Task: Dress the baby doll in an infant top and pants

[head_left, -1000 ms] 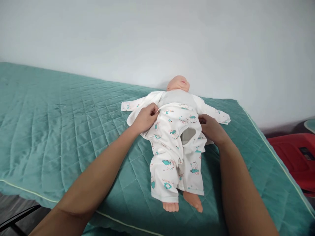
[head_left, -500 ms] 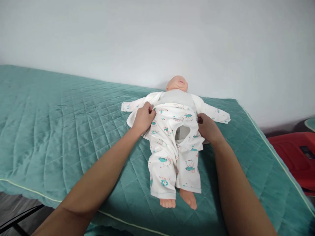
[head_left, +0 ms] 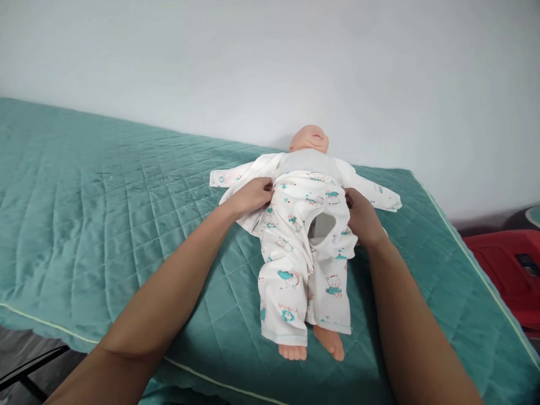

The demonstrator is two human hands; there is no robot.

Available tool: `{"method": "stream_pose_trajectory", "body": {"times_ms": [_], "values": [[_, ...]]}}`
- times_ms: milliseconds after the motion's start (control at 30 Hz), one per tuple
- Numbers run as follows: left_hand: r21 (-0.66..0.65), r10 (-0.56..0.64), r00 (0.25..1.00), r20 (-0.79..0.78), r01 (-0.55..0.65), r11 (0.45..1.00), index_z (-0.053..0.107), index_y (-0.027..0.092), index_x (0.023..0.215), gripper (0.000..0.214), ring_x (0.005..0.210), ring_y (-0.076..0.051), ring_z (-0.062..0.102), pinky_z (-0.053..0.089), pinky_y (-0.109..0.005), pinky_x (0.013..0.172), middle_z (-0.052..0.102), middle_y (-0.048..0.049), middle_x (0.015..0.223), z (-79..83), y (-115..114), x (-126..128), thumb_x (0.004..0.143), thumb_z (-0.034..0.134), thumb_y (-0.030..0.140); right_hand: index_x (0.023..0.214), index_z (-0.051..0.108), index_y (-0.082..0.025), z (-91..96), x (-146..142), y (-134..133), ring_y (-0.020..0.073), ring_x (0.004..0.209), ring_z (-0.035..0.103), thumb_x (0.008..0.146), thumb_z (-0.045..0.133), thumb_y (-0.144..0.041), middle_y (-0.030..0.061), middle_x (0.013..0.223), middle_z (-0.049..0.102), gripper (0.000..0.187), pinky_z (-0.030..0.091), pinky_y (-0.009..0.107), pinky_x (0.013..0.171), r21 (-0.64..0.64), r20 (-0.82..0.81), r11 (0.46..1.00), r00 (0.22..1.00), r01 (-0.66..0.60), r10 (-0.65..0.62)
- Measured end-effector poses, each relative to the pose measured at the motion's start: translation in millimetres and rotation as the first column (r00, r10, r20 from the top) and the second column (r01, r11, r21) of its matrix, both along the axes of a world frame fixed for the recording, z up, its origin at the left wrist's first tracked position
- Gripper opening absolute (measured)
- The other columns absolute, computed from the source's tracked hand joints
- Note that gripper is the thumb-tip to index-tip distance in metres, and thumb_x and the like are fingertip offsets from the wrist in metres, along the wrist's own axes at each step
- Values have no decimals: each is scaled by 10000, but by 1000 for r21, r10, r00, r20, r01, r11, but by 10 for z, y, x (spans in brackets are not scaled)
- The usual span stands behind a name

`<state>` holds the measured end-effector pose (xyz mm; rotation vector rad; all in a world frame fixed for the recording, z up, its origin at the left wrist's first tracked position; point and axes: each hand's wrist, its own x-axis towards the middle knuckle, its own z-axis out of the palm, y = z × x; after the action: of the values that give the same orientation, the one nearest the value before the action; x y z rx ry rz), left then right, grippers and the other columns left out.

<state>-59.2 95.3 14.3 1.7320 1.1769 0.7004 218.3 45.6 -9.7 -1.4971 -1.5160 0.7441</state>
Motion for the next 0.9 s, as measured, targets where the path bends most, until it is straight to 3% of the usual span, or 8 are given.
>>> {"method": "stream_pose_trajectory", "body": {"times_ms": [100,267,500,700,900], "values": [[-89,45,984,175,-30,996,615,185,780,51,785,-200,628,491,-323,738,661,-29,753,-80,16,33,738,622,158,908,611,-232,10,-39,8,238,929,659,717,731,-365,17,947,737,262,525,343,802,18,-66,1000,998,20,-19],[-151,189,923,337,-145,978,629,199,787,37,807,-217,637,526,-371,779,666,-31,728,-208,28,136,760,651,187,855,615,-238,50,-114,21,220,873,674,698,705,-326,6,927,739,201,537,322,746,-8,-245,998,968,58,-59],[-295,173,807,565,1,955,639,179,784,54,821,-203,665,541,-362,807,691,-49,810,-258,94,127,742,606,183,797,612,-239,103,-165,10,235,848,703,636,732,-309,13,898,749,212,579,369,737,-89,-420,995,904,48,-81],[-345,120,756,643,147,927,704,148,893,190,921,-211,690,538,-362,899,739,-70,945,-250,99,56,717,632,139,855,607,-237,81,-126,-15,268,968,712,638,783,-332,38,1018,761,295,596,408,806,-123,-392,992,919,-15,-34],[-361,109,791,602,148,921,719,140,914,153,939,-225,695,547,-381,906,741,-93,938,-203,71,-26,777,676,193,969,649,-213,80,41,44,259,918,706,646,740,-247,69,1029,768,337,574,349,735,-198,-133,980,991,-10,-16]]}}
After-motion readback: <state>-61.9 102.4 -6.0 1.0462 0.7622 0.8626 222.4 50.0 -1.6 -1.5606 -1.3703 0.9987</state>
